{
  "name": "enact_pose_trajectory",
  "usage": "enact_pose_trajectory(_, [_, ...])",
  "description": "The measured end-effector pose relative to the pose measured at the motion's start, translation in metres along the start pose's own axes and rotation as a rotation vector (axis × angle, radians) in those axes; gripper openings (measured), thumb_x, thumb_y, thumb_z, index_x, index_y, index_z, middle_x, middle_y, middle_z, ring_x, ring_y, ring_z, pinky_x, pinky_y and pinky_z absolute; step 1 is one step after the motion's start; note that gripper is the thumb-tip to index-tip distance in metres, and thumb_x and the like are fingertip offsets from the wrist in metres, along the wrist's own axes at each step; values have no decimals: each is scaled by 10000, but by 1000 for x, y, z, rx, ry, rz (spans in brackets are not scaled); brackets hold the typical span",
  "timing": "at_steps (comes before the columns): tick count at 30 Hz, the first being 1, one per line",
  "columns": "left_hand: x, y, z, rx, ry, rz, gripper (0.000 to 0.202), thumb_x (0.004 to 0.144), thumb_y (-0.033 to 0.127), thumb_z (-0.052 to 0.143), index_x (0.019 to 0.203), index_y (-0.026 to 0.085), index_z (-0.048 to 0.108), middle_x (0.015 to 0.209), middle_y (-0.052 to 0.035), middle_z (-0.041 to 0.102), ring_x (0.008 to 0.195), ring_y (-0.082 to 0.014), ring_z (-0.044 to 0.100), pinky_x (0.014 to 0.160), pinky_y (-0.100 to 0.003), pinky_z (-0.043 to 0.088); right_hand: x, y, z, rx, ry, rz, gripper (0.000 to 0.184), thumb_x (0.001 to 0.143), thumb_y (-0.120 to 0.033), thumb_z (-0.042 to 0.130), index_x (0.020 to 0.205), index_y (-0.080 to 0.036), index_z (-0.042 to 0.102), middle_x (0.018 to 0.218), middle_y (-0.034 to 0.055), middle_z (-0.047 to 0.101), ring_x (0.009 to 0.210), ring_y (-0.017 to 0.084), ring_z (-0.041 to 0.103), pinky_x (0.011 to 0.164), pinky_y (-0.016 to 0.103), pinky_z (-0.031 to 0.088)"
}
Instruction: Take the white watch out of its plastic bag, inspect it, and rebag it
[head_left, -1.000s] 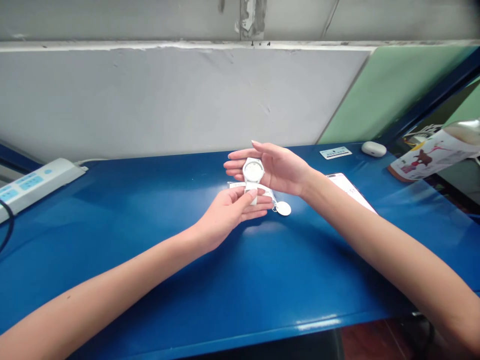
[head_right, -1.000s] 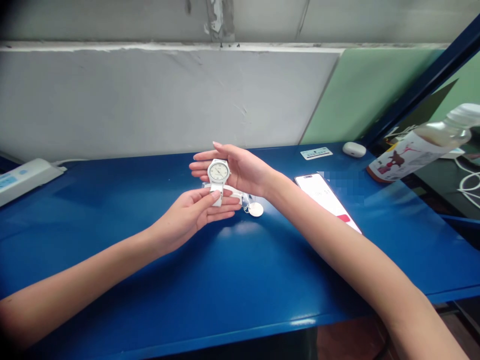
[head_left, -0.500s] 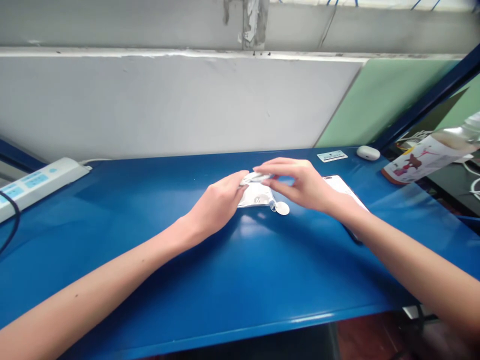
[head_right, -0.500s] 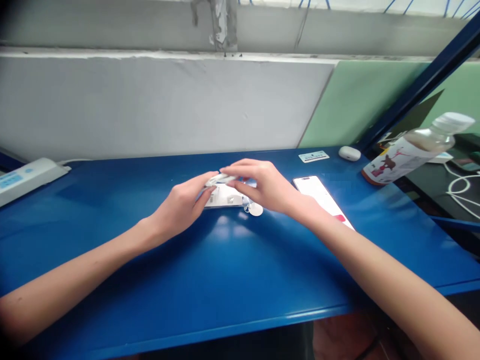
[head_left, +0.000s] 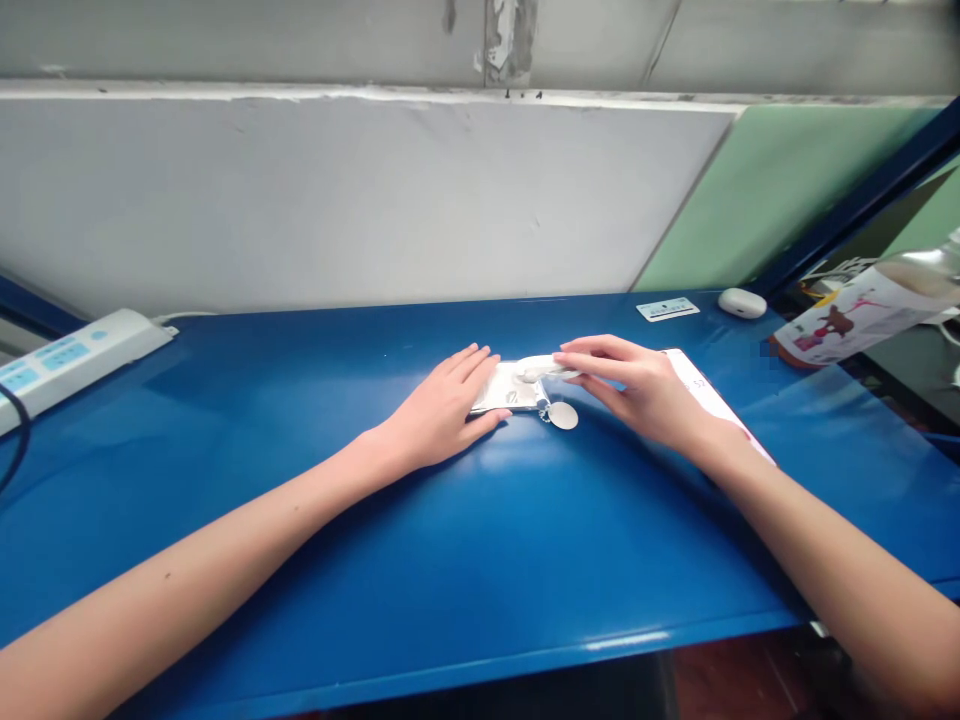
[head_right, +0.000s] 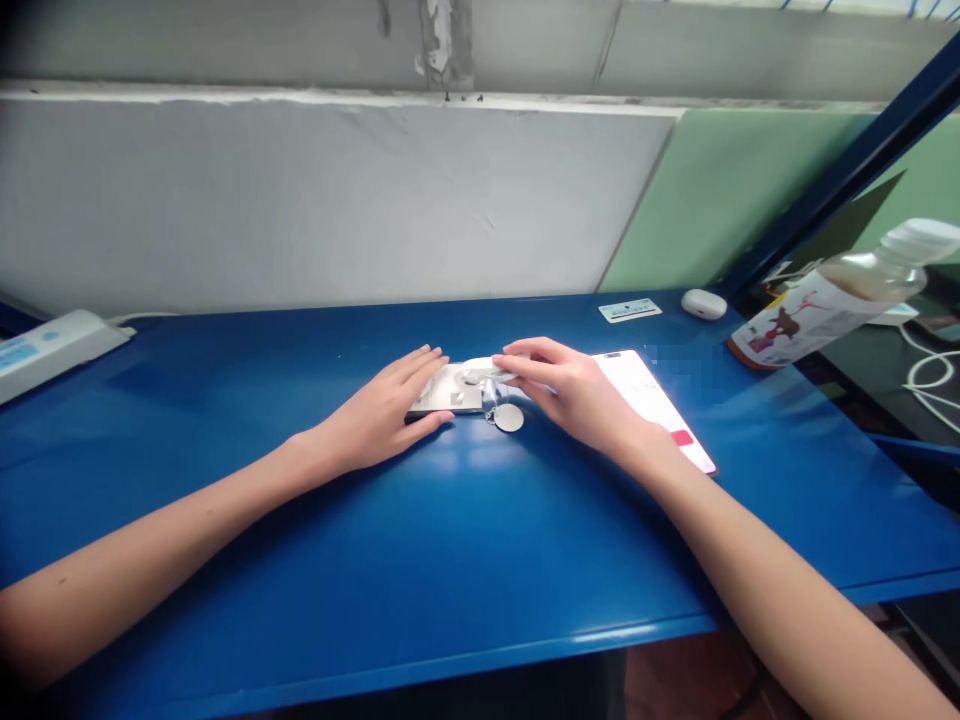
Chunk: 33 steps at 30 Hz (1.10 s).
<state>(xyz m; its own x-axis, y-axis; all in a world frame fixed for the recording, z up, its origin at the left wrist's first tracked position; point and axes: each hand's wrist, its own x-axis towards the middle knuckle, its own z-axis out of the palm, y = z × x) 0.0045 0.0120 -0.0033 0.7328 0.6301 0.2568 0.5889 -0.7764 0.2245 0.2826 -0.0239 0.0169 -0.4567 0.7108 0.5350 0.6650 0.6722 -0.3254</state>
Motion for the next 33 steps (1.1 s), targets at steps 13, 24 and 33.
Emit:
enact_pose_trajectory(13, [-1,-6,6,-126,8,-78,559,988,408,471,1445,88,427,1436,-226,479,1329,-351,476,1099,-508,423,-4,26,-25,-9,-254,46,288,961,-251,558,1185,-224,737,1191,90,722,989,238,713,834,369,571])
enact_pose_trajectory(24, [-2,-4,6,-141,27,-63,519,994,384,465,1440,120,437,1418,-211,489,1323,-348,471,1093,-521,425,-2,6,7,-13,-303,49,370,993,-154,463,1300,-166,669,1373,141,635,1196,255,653,991,362,538])
enact_pose_trajectory(33, [-1,-3,3,-111,20,-42,515,1003,395,453,1414,85,458,1397,-223,510,1301,-339,491,1091,-499,430,-4,4,8,-136,-271,-25,357,999,-216,465,1302,-193,653,1327,146,665,1187,299,647,980,483,550])
